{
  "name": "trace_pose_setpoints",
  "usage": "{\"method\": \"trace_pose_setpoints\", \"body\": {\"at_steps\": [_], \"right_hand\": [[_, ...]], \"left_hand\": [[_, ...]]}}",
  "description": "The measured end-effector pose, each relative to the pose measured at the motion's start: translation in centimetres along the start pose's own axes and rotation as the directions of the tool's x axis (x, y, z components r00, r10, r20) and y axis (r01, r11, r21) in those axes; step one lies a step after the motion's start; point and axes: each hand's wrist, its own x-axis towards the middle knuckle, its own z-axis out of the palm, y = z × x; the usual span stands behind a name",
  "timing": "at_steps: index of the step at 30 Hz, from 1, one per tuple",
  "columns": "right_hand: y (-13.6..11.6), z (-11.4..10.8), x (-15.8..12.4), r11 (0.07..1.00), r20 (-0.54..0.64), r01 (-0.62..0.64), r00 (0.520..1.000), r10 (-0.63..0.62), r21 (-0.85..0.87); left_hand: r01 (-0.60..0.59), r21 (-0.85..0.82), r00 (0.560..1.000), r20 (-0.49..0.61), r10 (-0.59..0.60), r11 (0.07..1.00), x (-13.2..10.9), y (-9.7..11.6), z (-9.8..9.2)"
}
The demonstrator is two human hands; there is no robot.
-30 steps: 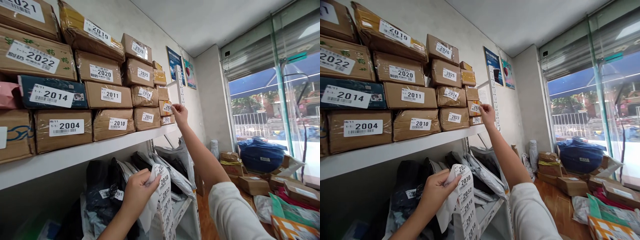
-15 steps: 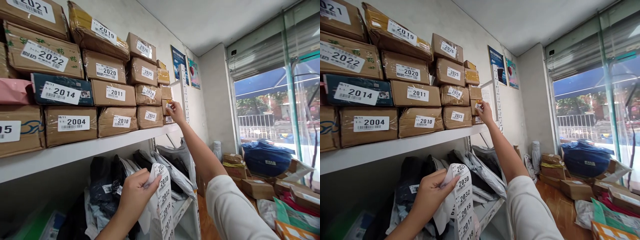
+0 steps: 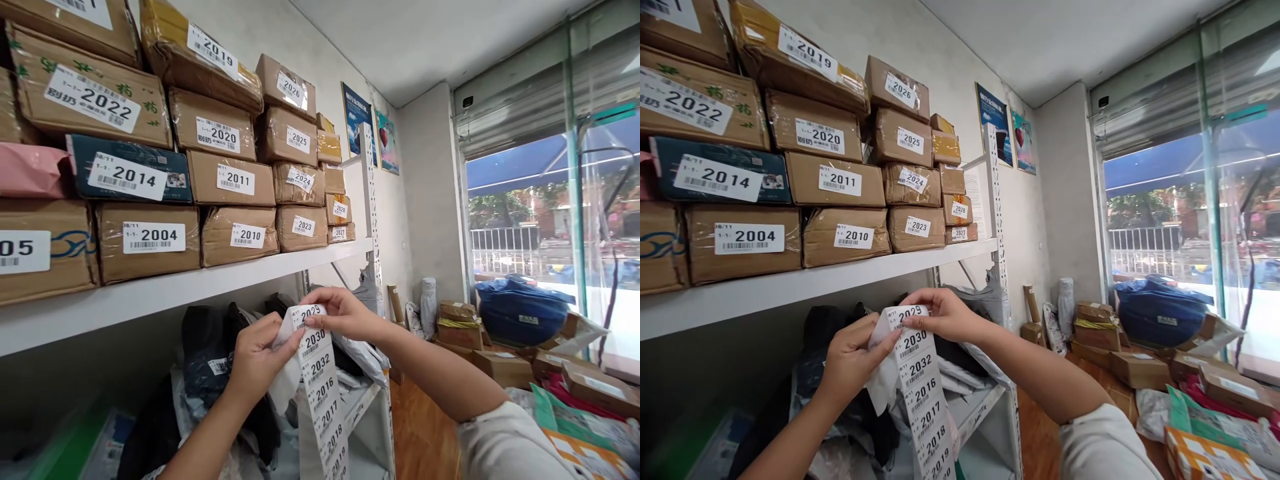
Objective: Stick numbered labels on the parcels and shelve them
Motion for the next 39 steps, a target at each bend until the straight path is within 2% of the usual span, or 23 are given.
{"method": "trace_pose_setpoints", "body": {"at_steps": [3,7,11,13,17,19,21,24,26,30,34,37,39], "right_hand": [[0.4,0.6,-0.1,0.999,-0.170,-0.009,0.985,0.017,0.047],[0.3,0.7,0.0,1.000,-0.265,0.013,0.964,-0.016,-0.012],[0.4,0.8,0.0,0.999,-0.347,0.015,0.937,-0.030,-0.045],[0.6,0.9,0.0,0.999,-0.373,0.013,0.928,-0.026,-0.037],[0.9,0.9,0.3,0.998,-0.423,0.061,0.905,-0.041,0.034],[0.7,0.5,0.4,0.992,-0.402,0.049,0.916,0.001,0.114],[0.4,-0.2,0.5,0.979,-0.308,-0.050,0.945,0.110,0.195],[0.0,-1.4,0.3,0.951,-0.169,-0.207,0.954,0.248,0.228],[0.0,-2.1,0.1,0.953,-0.148,-0.214,0.957,0.249,0.214],[0.5,-2.6,-0.2,0.981,-0.225,-0.116,0.963,0.151,0.158],[1.1,-2.6,0.0,0.999,-0.383,-0.002,0.924,0.016,0.037],[0.9,-2.4,0.2,0.967,-0.430,0.138,0.876,-0.220,-0.213],[0.4,-2.2,0.4,0.878,-0.392,0.220,0.830,-0.398,-0.426]], "left_hand": [[0.079,-0.007,0.996,0.035,-0.079,0.997,0.6,-0.6,-0.4],[0.300,-0.137,0.953,0.098,-0.288,0.944,1.5,-0.2,-0.6],[0.363,-0.241,0.924,0.218,-0.314,0.900,1.9,0.3,0.0],[0.346,-0.240,0.933,0.192,-0.305,0.907,1.8,0.3,0.4],[0.343,-0.194,0.939,0.051,-0.339,0.919,1.9,0.3,1.0],[0.367,-0.177,0.929,0.012,-0.371,0.913,2.3,0.3,1.1],[0.358,-0.176,0.933,0.026,-0.359,0.917,2.8,0.1,1.0],[0.282,-0.198,0.959,0.099,-0.267,0.939,3.4,-0.2,0.9],[0.238,-0.194,0.964,0.166,-0.207,0.952,3.7,-0.5,0.8],[0.202,-0.102,0.952,0.254,-0.170,0.974,4.1,-0.8,0.9],[0.229,-0.060,0.960,0.180,-0.215,0.972,4.3,-0.8,1.9],[0.276,-0.064,0.957,0.107,-0.269,0.959,4.4,-0.6,2.7],[0.297,-0.066,0.952,0.091,-0.291,0.953,4.6,-0.6,3.0]]}}
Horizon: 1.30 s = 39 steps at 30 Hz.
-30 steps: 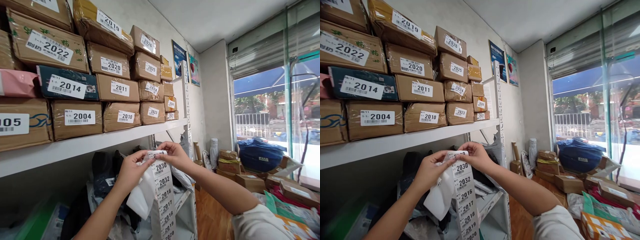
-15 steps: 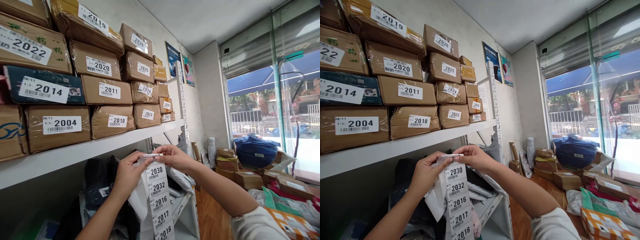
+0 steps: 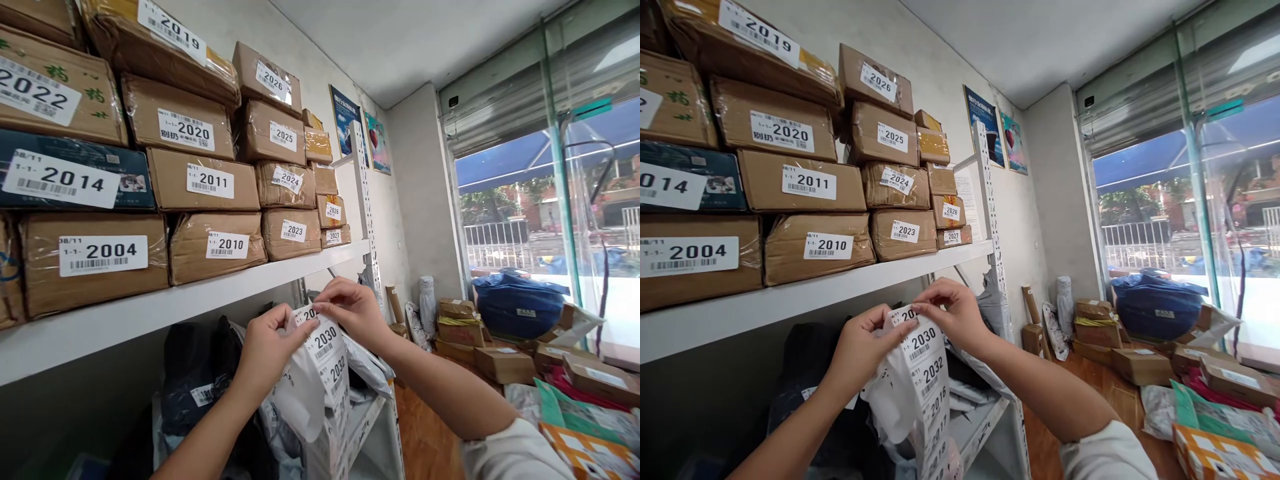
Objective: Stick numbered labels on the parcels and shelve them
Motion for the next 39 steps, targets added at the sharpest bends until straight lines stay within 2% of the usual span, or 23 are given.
{"method": "trace_pose_setpoints", "body": {"at_steps": [3,5,8,10,12,14,16,18,23,25,27,29,30,31,32,33,34,35,36,39], "right_hand": [[-1.0,-0.3,1.4,0.970,-0.037,0.188,0.980,-0.196,-0.157],[-1.3,-1.3,3.9,0.956,-0.152,0.222,0.955,-0.253,-0.194],[-0.6,-4.1,11.0,0.943,-0.393,0.206,0.870,-0.298,-0.260],[0.7,-6.4,17.0,0.927,-0.417,0.190,0.851,-0.319,-0.323],[2.4,-8.3,22.5,0.901,-0.407,0.153,0.853,-0.328,-0.406],[3.9,-9.3,26.3,0.874,-0.359,0.085,0.889,-0.284,-0.479],[5.0,-9.7,28.0,0.844,-0.303,0.032,0.925,-0.228,-0.536],[5.4,-9.7,28.4,0.810,-0.276,0.008,0.938,-0.209,-0.586],[4.7,-9.9,27.5,0.639,-0.374,-0.067,0.856,-0.358,-0.766],[3.8,-9.5,26.4,0.616,-0.308,-0.015,0.875,-0.373,-0.788],[2.4,-8.2,24.0,0.675,-0.209,0.121,0.898,-0.386,-0.727],[0.5,-6.3,20.0,0.788,-0.128,0.240,0.919,-0.372,-0.567],[-0.5,-5.2,17.5,0.853,-0.072,0.255,0.944,-0.321,-0.455],[-1.4,-4.1,14.9,0.916,0.068,0.226,0.974,-0.215,-0.332],[-2.3,-3.1,12.3,0.964,0.255,0.155,0.962,-0.098,-0.215],[-3.0,-2.2,9.9,0.990,0.416,0.059,0.910,0.001,-0.132],[-3.5,-1.4,7.7,0.996,0.503,-0.047,0.860,0.082,-0.081],[-3.8,-0.8,5.8,0.988,0.549,-0.146,0.823,0.146,-0.043],[-4.0,-0.3,4.2,0.973,0.551,-0.229,0.810,0.201,-0.017],[-4.1,0.2,1.4,0.935,0.419,-0.354,0.852,0.315,0.016]], "left_hand": [[0.012,-0.054,0.999,0.046,-0.010,0.998,0.3,0.1,0.1],[0.014,-0.075,0.995,0.104,-0.006,0.997,0.3,0.0,0.1],[-0.007,-0.036,0.985,0.169,0.013,0.999,0.1,-0.5,-0.1],[-0.030,0.015,0.985,0.169,0.027,0.999,0.0,-0.9,-0.3],[-0.044,0.059,0.990,0.133,0.036,0.997,0.0,-1.3,-0.6],[-0.042,0.078,0.996,0.086,0.035,0.996,-0.1,-1.5,-1.1],[-0.027,0.073,0.998,0.050,0.024,0.997,-0.2,-1.6,-1.7],[-0.020,0.061,0.999,0.030,0.018,0.998,-0.5,-1.7,-2.3],[-0.046,0.059,0.999,-0.008,0.047,0.997,-1.2,-1.7,-3.4],[-0.053,0.046,0.998,-0.024,0.054,0.998,-1.5,-1.5,-3.5],[-0.063,0.035,0.997,-0.044,0.064,0.997,-1.8,-1.3,-3.6],[-0.077,0.023,0.995,-0.066,0.078,0.997,-2.1,-1.2,-3.6],[-0.084,0.014,0.994,-0.076,0.084,0.996,-2.2,-1.1,-3.7],[-0.088,0.004,0.993,-0.084,0.088,0.996,-2.3,-1.1,-3.7],[-0.090,-0.005,0.992,-0.089,0.089,0.996,-2.3,-1.1,-3.7],[-0.091,-0.009,0.991,-0.095,0.090,0.996,-2.4,-1.1,-3.7],[-0.091,-0.007,0.990,-0.105,0.090,0.996,-2.4,-1.0,-3.6],[-0.089,0.000,0.989,-0.120,0.088,0.996,-2.5,-1.0,-3.5],[-0.085,0.007,0.987,-0.136,0.085,0.996,-2.5,-0.9,-3.3],[-0.076,0.000,0.981,-0.179,0.074,0.997,-2.8,-0.7,-2.4]]}}
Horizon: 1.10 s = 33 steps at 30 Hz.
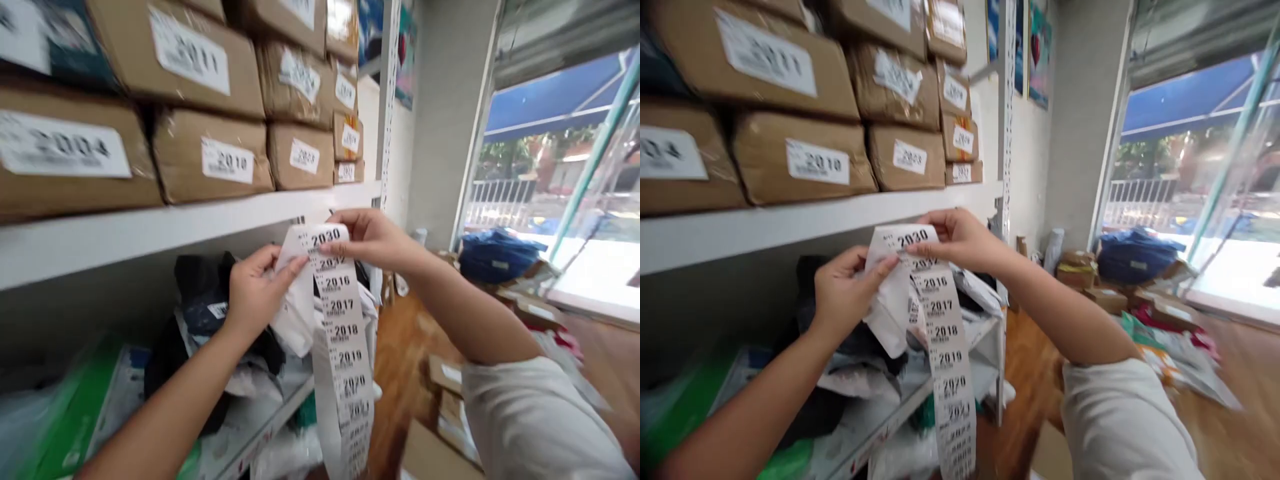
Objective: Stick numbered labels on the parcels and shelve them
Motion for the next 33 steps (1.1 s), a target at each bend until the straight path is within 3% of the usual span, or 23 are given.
{"method": "trace_pose_setpoints", "body": {"at_steps": [3,5,7,9,11,15,18,20,24,26,30,33], "right_hand": [[0.5,0.0,-1.5,0.998,-0.216,0.006,0.976,-0.020,-0.067],[0.5,-0.3,-2.6,0.986,-0.344,0.038,0.934,-0.093,-0.164],[0.1,-0.5,-4.0,0.954,-0.429,0.066,0.882,-0.192,-0.292],[-0.7,-0.5,-5.7,0.906,-0.472,0.072,0.835,-0.284,-0.417],[-2.0,-0.3,-7.4,0.857,-0.489,0.076,0.794,-0.361,-0.509],[-5.7,0.1,-10.3,0.795,-0.524,0.021,0.742,-0.419,-0.606],[-8.3,0.9,-11.8,0.811,-0.580,-0.063,0.731,-0.359,-0.582],[-9.5,1.7,-12.3,0.836,-0.595,-0.074,0.737,-0.322,-0.544],[-10.2,3.5,-12.0,0.897,-0.547,-0.052,0.807,-0.221,-0.438],[-10.1,4.4,-11.4,0.929,-0.519,-0.059,0.841,-0.151,-0.366],[-9.4,5.3,-10.2,0.957,-0.472,-0.141,0.882,0.005,-0.253],[-8.3,4.8,-9.6,0.961,-0.446,-0.159,0.894,0.042,-0.228]], "left_hand": [[0.039,-0.087,0.997,0.064,-0.033,0.995,-0.5,-0.2,1.0],[0.078,-0.119,0.977,0.207,-0.052,0.990,-1.2,-0.5,1.6],[0.097,-0.096,0.909,0.414,-0.049,0.991,-2.1,-0.9,2.2],[0.070,-0.048,0.799,0.601,-0.027,0.996,-3.6,-1.6,2.9],[0.018,-0.008,0.714,0.700,-0.007,1.000,-5.3,-2.4,3.7],[-0.005,-0.051,0.663,0.747,0.042,0.999,-8.3,-3.9,5.3],[-0.035,-0.160,0.692,0.709,0.139,0.986,-9.2,-3.7,5.8],[-0.018,-0.246,0.764,0.622,0.172,0.969,-8.9,-2.5,5.8],[0.163,-0.580,0.881,0.450,0.147,0.798,-7.3,2.1,4.8],[0.129,-0.671,0.914,0.366,0.175,0.730,-6.3,4.4,3.9],[-0.009,-0.625,0.954,0.229,0.193,0.781,-4.0,7.5,2.3],[0.093,-0.610,0.943,0.307,0.127,0.787,-2.4,8.0,2.0]]}}
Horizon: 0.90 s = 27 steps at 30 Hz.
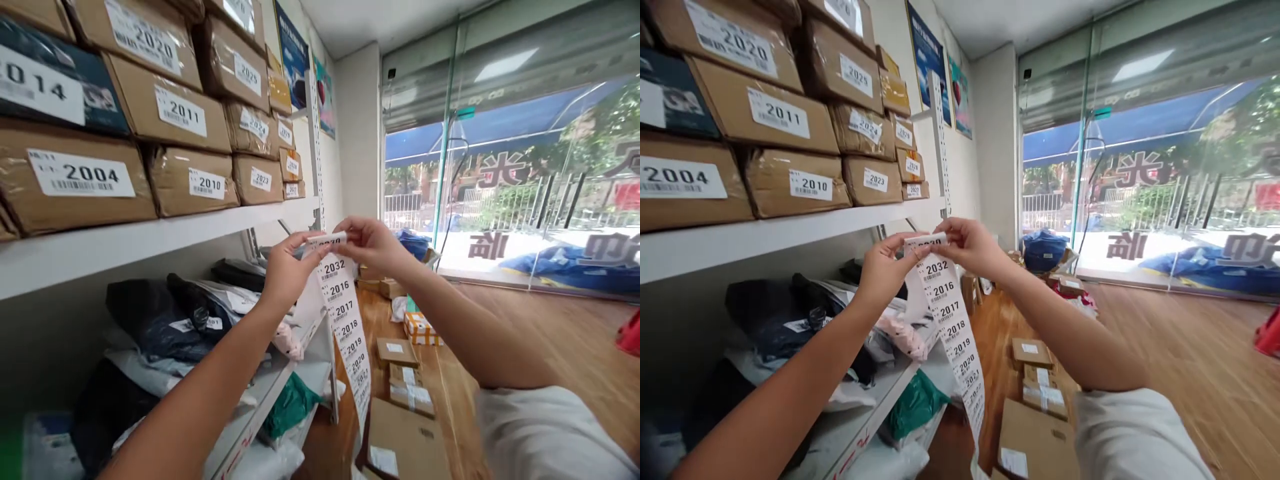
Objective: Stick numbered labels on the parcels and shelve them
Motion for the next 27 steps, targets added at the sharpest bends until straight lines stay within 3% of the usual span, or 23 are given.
{"method": "trace_pose_setpoints", "body": {"at_steps": [4,11,13,15,18,23,27], "right_hand": [[2.4,-0.1,1.7,0.993,-0.081,0.110,0.991,-0.106,0.044],[6.6,-1.0,6.9,0.951,-0.280,0.309,0.914,-0.294,0.010],[7.3,-1.4,9.0,0.928,-0.352,0.364,0.861,-0.368,-0.079],[7.6,-1.8,11.4,0.880,-0.413,0.435,0.778,-0.474,-0.192],[7.3,-2.1,14.9,0.788,-0.442,0.538,0.653,-0.615,-0.300],[6.8,-1.6,19.4,0.703,-0.427,0.658,0.573,-0.700,-0.270],[6.2,-3.2,23.5,0.674,-0.539,0.713,0.497,-0.680,-0.192]], "left_hand": [[0.098,-0.109,0.995,-0.013,-0.100,0.989,1.8,-1.1,0.2],[0.021,0.002,0.995,-0.093,-0.021,1.000,7.0,-4.6,0.7],[0.001,0.113,0.988,-0.151,0.016,0.994,9.1,-5.1,0.7],[-0.013,0.196,0.973,-0.224,0.057,0.980,11.2,-5.5,0.6],[-0.054,0.154,0.946,-0.308,0.100,0.987,13.9,-5.4,0.4],[-0.139,0.054,0.959,-0.241,0.148,0.989,16.4,-3.7,-0.4],[-0.039,0.311,0.969,-0.220,0.111,0.950,16.4,-2.1,-1.4]]}}
